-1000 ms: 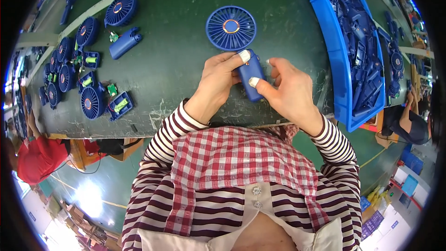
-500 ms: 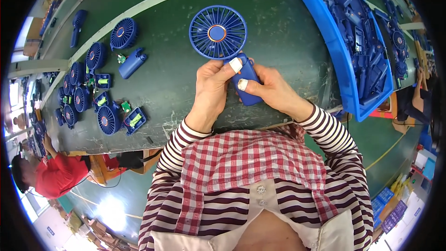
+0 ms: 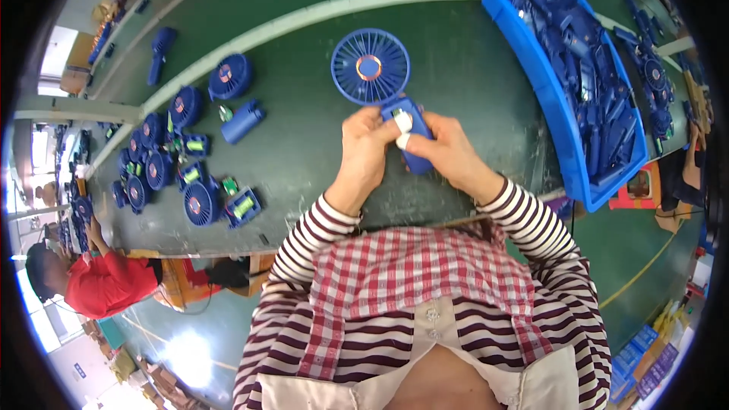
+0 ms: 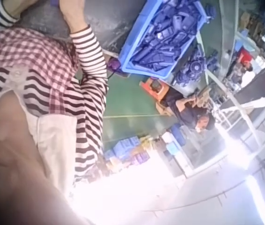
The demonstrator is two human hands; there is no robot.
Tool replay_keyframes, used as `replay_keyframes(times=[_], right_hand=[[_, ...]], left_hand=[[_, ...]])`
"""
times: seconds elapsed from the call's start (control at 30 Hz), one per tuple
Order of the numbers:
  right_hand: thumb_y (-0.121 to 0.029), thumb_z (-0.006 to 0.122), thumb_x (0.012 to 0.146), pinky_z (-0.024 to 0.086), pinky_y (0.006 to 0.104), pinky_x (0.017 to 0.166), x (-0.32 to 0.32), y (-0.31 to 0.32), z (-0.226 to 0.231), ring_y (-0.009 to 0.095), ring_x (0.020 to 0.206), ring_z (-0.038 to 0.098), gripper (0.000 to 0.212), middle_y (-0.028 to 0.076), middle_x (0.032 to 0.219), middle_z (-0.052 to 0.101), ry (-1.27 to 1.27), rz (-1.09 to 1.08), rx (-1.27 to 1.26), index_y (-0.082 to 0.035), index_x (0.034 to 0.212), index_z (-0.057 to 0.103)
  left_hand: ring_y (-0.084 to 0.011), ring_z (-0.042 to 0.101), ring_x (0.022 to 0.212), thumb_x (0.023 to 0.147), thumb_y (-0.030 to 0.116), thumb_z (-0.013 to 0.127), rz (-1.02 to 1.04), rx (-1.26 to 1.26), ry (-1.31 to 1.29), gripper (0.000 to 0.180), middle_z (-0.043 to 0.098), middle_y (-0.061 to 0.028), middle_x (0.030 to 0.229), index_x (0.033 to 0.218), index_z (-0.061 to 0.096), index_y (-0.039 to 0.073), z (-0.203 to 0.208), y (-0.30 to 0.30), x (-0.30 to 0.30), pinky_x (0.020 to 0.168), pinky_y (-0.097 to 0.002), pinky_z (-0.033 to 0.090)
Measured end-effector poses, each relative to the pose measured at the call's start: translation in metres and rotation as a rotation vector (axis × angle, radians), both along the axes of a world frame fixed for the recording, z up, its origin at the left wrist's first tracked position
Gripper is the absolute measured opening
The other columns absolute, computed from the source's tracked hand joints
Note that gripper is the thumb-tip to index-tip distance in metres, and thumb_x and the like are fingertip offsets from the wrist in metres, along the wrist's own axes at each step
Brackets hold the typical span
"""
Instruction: The person assembles portable fans by fitting circuit boards and wiring into the fan bodies, snapping plastic handle covers into place by hand, and setting the assembled fans onto the conveyor belt.
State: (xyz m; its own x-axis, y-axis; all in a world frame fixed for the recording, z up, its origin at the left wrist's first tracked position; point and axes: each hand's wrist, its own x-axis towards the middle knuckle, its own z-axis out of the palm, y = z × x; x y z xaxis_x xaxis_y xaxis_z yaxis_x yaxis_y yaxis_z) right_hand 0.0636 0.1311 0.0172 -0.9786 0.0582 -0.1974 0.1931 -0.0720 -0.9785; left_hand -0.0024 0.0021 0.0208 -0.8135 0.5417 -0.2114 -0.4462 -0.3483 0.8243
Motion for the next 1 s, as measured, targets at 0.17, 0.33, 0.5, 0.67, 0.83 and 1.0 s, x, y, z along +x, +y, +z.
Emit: replay_keyframes(times=[0.17,0.33,0.5,0.67,0.83,1.0], right_hand=[[-0.024,0.057,0.086,0.053,0.0260,0.055,-0.034,0.007,-0.001,0.018,0.068,0.063,0.033,0.010,0.079,0.061,-0.034,0.034,-0.372,0.004,0.104,0.053],[-0.042,0.056,0.085,0.047,0.0265,0.043,-0.110,0.042,0.014,0.018,0.053,0.062,0.045,0.013,0.067,0.063,-0.160,0.033,0.084,0.002,0.090,0.060],[-0.039,0.059,0.078,0.048,0.0439,0.072,-0.230,0.096,-0.010,0.037,0.081,0.061,0.039,0.020,0.084,0.064,0.122,-0.344,0.930,0.000,0.088,0.061],[-0.037,0.060,0.079,0.047,0.0425,0.080,-0.331,0.137,-0.009,0.035,0.092,0.060,0.046,0.021,0.098,0.062,0.048,-0.448,1.057,0.001,0.105,0.056],[-0.040,0.069,0.070,0.046,0.0384,0.087,-0.394,0.131,-0.013,0.033,0.099,0.059,0.061,0.021,0.106,0.060,-0.096,-0.398,0.989,0.001,0.112,0.052],[-0.048,0.078,0.056,0.050,0.0347,0.079,-0.393,0.144,-0.012,0.028,0.090,0.064,0.063,0.017,0.096,0.065,-0.184,-0.326,0.869,0.002,0.092,0.067]], left_hand=[[-0.0255,0.059,0.095,0.086,0.017,0.053,-0.127,0.114,0.004,0.040,0.057,-0.0191,0.112,0.118,0.047,-0.005,0.002,0.005,-0.033,0.085,-0.0354,0.048],[-0.0271,0.061,0.083,0.082,0.013,0.051,0.019,-0.124,0.045,0.028,0.060,-0.0165,0.096,0.104,0.051,-0.004,0.012,0.005,-0.116,0.078,-0.0379,0.050],[-0.0343,0.062,0.080,0.073,0.021,0.062,0.248,-1.094,0.531,0.042,0.059,-0.0212,0.091,0.107,0.050,0.000,-0.007,-0.023,-0.271,0.076,-0.0414,0.050],[-0.0356,0.055,0.101,0.067,0.034,0.071,0.549,-1.802,0.683,0.061,0.054,-0.0183,0.111,0.117,0.051,0.007,-0.011,-0.010,-0.340,0.088,-0.0399,0.045],[-0.0348,0.054,0.102,0.071,0.032,0.069,0.547,-1.542,1.267,0.050,0.056,-0.0187,0.111,0.112,0.057,0.005,-0.026,0.039,-0.337,0.090,-0.0411,0.042],[-0.0311,0.053,0.105,0.070,0.035,0.066,-0.008,-1.262,1.128,0.046,0.058,-0.0175,0.111,0.103,0.063,0.003,-0.035,0.126,-0.296,0.091,-0.0391,0.042]])
